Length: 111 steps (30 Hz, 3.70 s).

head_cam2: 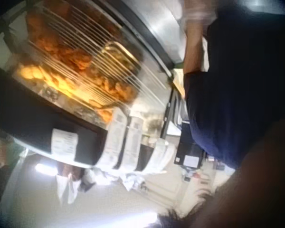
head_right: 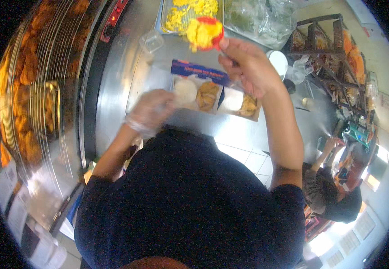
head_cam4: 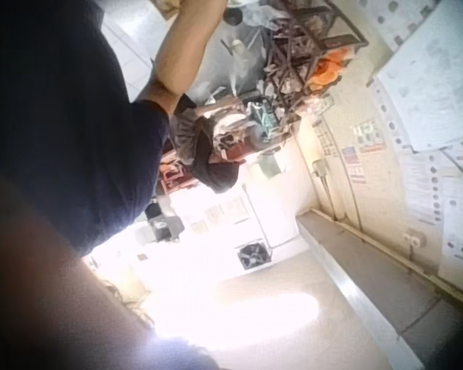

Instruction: The person assembles food orders by opening boxes, placing fried chicken and rice into them, and adding condiments. They handle multiple boxes and ingredients on a stainless steel counter in a commercial kitchen.

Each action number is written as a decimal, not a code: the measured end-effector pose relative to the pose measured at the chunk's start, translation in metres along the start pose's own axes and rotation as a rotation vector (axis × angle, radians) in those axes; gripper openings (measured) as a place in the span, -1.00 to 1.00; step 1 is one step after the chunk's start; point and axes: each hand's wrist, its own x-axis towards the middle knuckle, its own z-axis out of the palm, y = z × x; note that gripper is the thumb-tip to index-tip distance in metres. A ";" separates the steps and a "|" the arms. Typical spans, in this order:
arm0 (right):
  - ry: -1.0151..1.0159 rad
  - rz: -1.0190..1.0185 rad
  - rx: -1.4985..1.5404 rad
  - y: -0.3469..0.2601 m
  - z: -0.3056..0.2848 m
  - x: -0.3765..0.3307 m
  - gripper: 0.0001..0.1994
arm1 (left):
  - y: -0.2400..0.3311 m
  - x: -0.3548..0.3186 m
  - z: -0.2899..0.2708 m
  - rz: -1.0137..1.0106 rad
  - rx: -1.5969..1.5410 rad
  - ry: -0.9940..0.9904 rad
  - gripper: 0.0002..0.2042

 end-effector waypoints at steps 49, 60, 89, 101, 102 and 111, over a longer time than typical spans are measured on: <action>0.526 -0.185 -1.712 0.017 -0.040 0.268 -0.74 | -0.155 0.180 -0.012 -0.818 -0.135 0.105 -0.68; 0.639 -0.205 -1.637 0.024 -0.050 0.287 -0.67 | -0.163 0.186 -0.009 -0.770 -0.179 0.198 -0.78; -0.062 -0.428 -1.828 0.022 -0.037 0.251 -0.55 | -0.175 0.187 0.012 -0.789 -0.340 0.230 -0.69; -0.269 -0.403 -1.039 0.015 -0.085 0.248 -0.62 | -0.151 0.186 -0.005 -0.750 -0.305 0.193 -0.63; -0.247 -0.368 -1.011 0.009 -0.089 0.250 -0.62 | -0.154 0.186 -0.004 -0.724 -0.278 0.192 -0.61; -0.053 -0.290 -1.680 0.049 -0.030 0.215 -0.59 | -0.184 0.182 0.026 -0.811 -0.482 0.281 -0.63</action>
